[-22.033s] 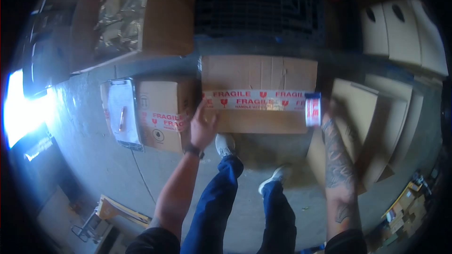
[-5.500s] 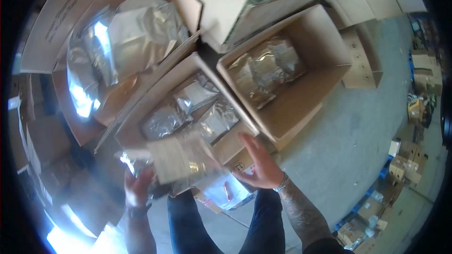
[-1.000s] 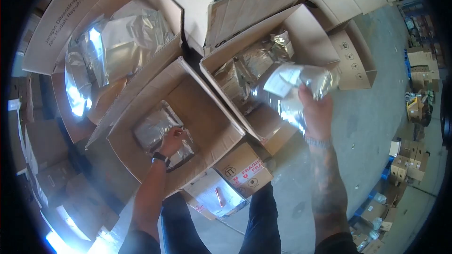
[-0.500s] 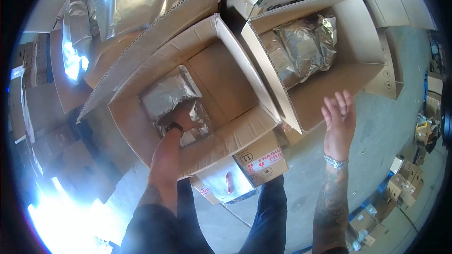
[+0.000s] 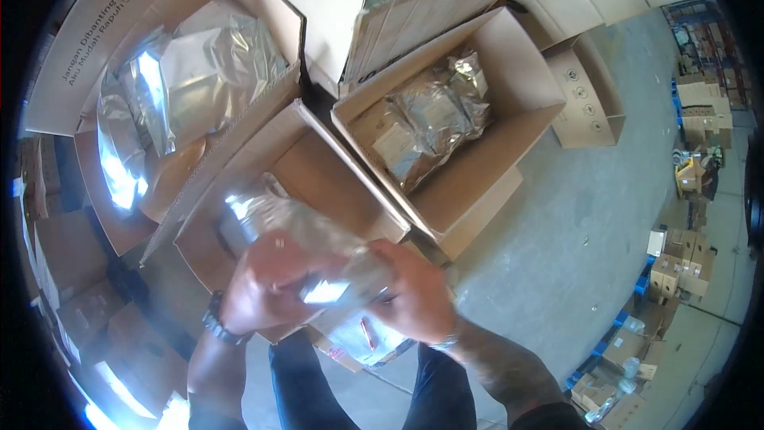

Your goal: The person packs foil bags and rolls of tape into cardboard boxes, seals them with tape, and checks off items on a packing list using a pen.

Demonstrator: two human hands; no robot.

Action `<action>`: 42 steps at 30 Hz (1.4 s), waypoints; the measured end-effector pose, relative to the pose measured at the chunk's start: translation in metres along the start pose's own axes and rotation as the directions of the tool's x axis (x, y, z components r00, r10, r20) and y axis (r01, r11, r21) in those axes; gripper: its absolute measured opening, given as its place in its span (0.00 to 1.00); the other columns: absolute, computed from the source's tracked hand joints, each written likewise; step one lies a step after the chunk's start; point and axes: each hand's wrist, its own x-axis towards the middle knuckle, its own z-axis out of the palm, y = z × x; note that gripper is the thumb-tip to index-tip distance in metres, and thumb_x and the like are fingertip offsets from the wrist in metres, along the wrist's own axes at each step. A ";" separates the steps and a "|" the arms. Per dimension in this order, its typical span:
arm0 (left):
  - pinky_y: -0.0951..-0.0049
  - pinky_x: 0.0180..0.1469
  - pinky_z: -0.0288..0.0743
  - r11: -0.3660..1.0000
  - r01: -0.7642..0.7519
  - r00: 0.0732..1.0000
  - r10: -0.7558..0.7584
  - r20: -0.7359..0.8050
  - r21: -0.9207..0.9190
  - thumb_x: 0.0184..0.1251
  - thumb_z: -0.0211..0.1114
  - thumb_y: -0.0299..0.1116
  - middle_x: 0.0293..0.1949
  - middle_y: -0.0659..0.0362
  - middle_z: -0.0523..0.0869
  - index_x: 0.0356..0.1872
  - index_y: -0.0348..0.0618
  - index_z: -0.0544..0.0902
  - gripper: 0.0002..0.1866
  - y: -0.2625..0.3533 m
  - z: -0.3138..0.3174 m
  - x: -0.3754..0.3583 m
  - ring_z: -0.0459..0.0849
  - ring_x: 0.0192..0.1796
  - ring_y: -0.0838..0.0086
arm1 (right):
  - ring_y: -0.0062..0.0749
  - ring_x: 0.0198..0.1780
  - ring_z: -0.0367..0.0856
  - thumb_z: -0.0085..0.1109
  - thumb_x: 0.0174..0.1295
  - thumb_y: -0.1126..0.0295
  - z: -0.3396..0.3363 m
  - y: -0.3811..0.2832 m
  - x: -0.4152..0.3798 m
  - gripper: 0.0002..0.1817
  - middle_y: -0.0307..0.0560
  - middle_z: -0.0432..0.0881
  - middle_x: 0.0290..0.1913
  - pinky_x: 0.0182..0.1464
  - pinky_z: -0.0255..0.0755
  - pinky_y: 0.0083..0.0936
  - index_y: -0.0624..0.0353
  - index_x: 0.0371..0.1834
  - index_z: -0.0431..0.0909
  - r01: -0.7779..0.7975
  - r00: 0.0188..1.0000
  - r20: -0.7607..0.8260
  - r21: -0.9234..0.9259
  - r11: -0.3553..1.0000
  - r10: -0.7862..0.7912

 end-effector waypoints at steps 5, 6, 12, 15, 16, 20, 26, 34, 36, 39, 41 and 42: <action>0.69 0.46 0.78 0.965 0.159 0.774 -0.254 -0.580 -0.210 0.59 0.80 0.41 0.48 0.58 0.86 0.65 0.41 0.79 0.33 -0.050 0.033 0.015 0.82 0.45 0.75 | 0.25 0.47 0.85 0.71 0.67 0.64 -0.103 0.018 -0.003 0.26 0.46 0.84 0.53 0.45 0.80 0.24 0.64 0.63 0.74 -0.272 0.875 -0.246 0.461 0.845 0.416; 0.70 0.47 0.77 0.884 0.330 0.709 -0.464 -0.532 -0.331 0.62 0.78 0.42 0.48 0.60 0.85 0.67 0.41 0.76 0.34 -0.080 0.040 -0.002 0.81 0.47 0.76 | 0.21 0.47 0.83 0.70 0.68 0.64 -0.117 0.023 -0.003 0.26 0.44 0.83 0.53 0.45 0.79 0.24 0.64 0.64 0.73 -0.288 0.822 -0.303 0.509 0.811 0.482; 0.55 0.67 0.72 0.280 0.946 0.178 -0.867 -0.465 -0.161 0.66 0.71 0.51 0.64 0.42 0.82 0.69 0.37 0.75 0.37 -0.327 0.154 -0.179 0.81 0.65 0.49 | 0.20 0.48 0.81 0.68 0.70 0.61 -0.113 0.076 0.061 0.27 0.42 0.83 0.52 0.46 0.74 0.17 0.67 0.65 0.73 0.032 0.626 -0.658 0.557 0.830 0.418; 0.54 0.71 0.69 0.204 0.895 0.007 -0.896 -0.444 -0.398 0.68 0.67 0.55 0.71 0.41 0.75 0.69 0.33 0.74 0.39 -0.414 0.184 -0.262 0.77 0.69 0.45 | 0.31 0.59 0.77 0.69 0.69 0.60 -0.077 0.117 0.070 0.37 0.53 0.74 0.66 0.59 0.72 0.23 0.68 0.73 0.62 -0.201 0.681 -0.409 0.693 0.692 0.608; 0.56 0.70 0.71 0.125 0.910 -0.017 -0.942 -0.335 -0.396 0.70 0.65 0.56 0.71 0.42 0.75 0.68 0.31 0.73 0.39 -0.410 0.179 -0.253 0.78 0.68 0.47 | 0.34 0.63 0.75 0.69 0.69 0.60 -0.062 0.133 0.064 0.40 0.55 0.70 0.69 0.62 0.71 0.25 0.67 0.76 0.59 -0.335 0.655 -0.351 0.660 0.673 0.670; 0.65 0.63 0.76 0.071 0.204 -0.194 -0.975 -0.112 -0.976 0.72 0.63 0.59 0.65 0.48 0.81 0.68 0.33 0.75 0.38 -0.450 0.196 -0.247 0.83 0.62 0.63 | 0.43 0.70 0.69 0.66 0.71 0.62 -0.024 0.149 0.030 0.43 0.61 0.59 0.76 0.70 0.67 0.38 0.60 0.82 0.50 -0.401 0.720 -0.411 0.411 0.819 0.559; 0.69 0.49 0.76 0.079 0.334 -0.351 -0.914 -0.202 -0.939 0.73 0.65 0.57 0.45 0.61 0.85 0.56 0.40 0.82 0.28 -0.408 0.164 -0.185 0.80 0.46 0.73 | 0.44 0.67 0.73 0.64 0.73 0.66 -0.015 0.106 0.010 0.34 0.56 0.65 0.72 0.69 0.68 0.37 0.62 0.77 0.59 -0.391 0.740 -0.410 0.382 0.837 0.533; 0.70 0.37 0.68 0.555 0.511 0.307 -0.831 -0.464 -0.656 0.79 0.61 0.43 0.32 0.66 0.78 0.39 0.33 0.82 0.19 -0.136 0.087 -0.127 0.69 0.37 0.81 | 0.26 0.52 0.80 0.66 0.68 0.74 0.019 0.057 -0.018 0.28 0.48 0.74 0.63 0.53 0.78 0.25 0.59 0.70 0.67 -0.412 0.891 0.062 0.523 0.746 0.449; 0.75 0.37 0.68 0.523 0.419 0.433 -0.834 -0.343 -0.742 0.79 0.58 0.37 0.35 0.65 0.80 0.42 0.34 0.81 0.14 -0.074 0.072 -0.142 0.72 0.38 0.83 | 0.23 0.50 0.82 0.70 0.66 0.73 0.037 0.055 -0.025 0.28 0.47 0.80 0.57 0.52 0.79 0.23 0.58 0.68 0.70 -0.548 0.824 0.200 0.517 0.657 0.530; 0.75 0.44 0.74 0.389 0.169 0.595 -0.773 -0.221 -0.906 0.75 0.64 0.37 0.44 0.60 0.83 0.53 0.35 0.79 0.16 -0.032 0.093 -0.156 0.79 0.42 0.80 | 0.22 0.45 0.85 0.73 0.63 0.71 0.029 0.048 -0.034 0.25 0.42 0.85 0.48 0.50 0.81 0.23 0.59 0.63 0.75 -0.601 0.795 0.445 0.669 0.436 0.412; 0.71 0.52 0.76 0.326 0.155 0.680 -0.720 -0.139 -0.933 0.73 0.67 0.40 0.50 0.57 0.84 0.60 0.35 0.75 0.23 0.002 0.085 -0.120 0.81 0.47 0.76 | 0.20 0.43 0.86 0.73 0.63 0.72 0.005 0.030 -0.038 0.20 0.38 0.87 0.42 0.45 0.81 0.23 0.59 0.56 0.79 -0.621 0.740 0.446 0.741 0.256 0.503; 0.68 0.56 0.77 0.354 0.162 0.736 -0.665 -0.126 -0.921 0.73 0.68 0.42 0.54 0.56 0.84 0.64 0.35 0.73 0.26 0.014 0.075 -0.096 0.82 0.51 0.74 | 0.19 0.42 0.86 0.73 0.63 0.72 -0.016 0.021 -0.035 0.16 0.37 0.87 0.42 0.43 0.81 0.22 0.59 0.52 0.80 -0.609 0.750 0.367 0.706 0.360 0.550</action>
